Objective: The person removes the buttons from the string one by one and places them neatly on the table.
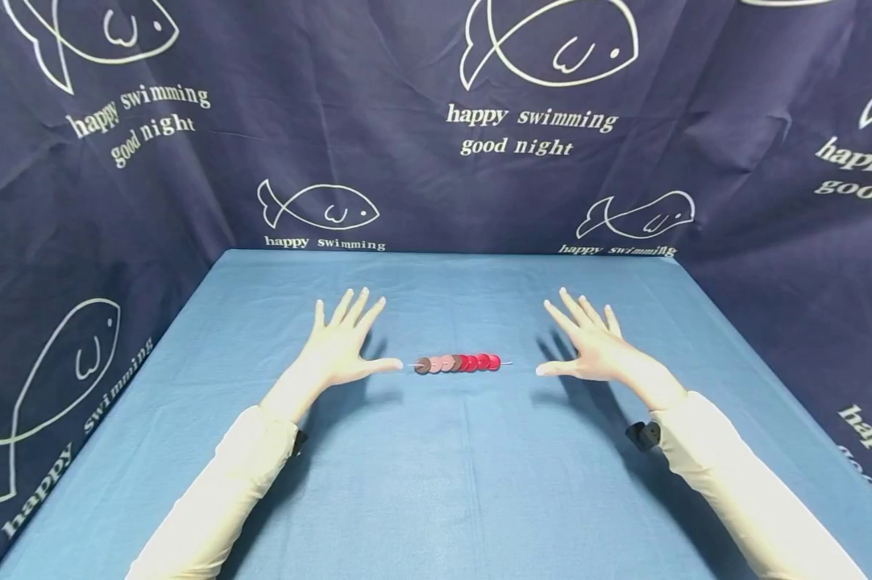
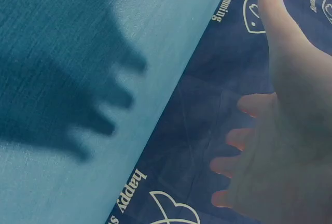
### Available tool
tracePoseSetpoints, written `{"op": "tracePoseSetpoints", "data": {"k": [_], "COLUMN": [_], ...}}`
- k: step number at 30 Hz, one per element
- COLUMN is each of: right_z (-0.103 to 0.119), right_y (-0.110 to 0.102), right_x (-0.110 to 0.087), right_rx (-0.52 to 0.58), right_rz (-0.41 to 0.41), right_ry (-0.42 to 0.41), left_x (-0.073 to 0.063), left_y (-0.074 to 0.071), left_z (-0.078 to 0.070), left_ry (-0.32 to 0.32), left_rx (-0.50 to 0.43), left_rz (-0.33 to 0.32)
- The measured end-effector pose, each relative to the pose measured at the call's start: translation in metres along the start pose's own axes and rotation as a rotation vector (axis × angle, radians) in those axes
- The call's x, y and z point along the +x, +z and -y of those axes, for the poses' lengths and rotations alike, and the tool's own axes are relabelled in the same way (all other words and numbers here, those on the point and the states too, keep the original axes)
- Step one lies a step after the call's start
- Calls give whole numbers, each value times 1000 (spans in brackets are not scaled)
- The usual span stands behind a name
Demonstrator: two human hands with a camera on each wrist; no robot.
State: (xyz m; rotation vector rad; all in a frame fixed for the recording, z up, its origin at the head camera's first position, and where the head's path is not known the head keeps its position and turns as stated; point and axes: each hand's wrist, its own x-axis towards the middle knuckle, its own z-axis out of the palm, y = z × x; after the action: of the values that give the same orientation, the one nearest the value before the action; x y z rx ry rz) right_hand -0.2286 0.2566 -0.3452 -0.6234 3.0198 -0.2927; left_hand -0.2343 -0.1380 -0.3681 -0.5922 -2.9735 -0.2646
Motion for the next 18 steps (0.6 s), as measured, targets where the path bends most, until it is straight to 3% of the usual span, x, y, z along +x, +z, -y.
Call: {"op": "tracePoseSetpoints", "data": {"k": [6,18], "right_z": [-1,-1], "right_y": [1,9], "right_x": [2,5], "right_rx": [49,104], "right_rz": [-1,-71], "right_ry": [-10,-103], "left_x": [2,2], "left_y": [-1,11], "left_z": [0,5], "left_ry": [44,172], "left_rx": [-34,-84], "left_rz": [-33,-153]}}
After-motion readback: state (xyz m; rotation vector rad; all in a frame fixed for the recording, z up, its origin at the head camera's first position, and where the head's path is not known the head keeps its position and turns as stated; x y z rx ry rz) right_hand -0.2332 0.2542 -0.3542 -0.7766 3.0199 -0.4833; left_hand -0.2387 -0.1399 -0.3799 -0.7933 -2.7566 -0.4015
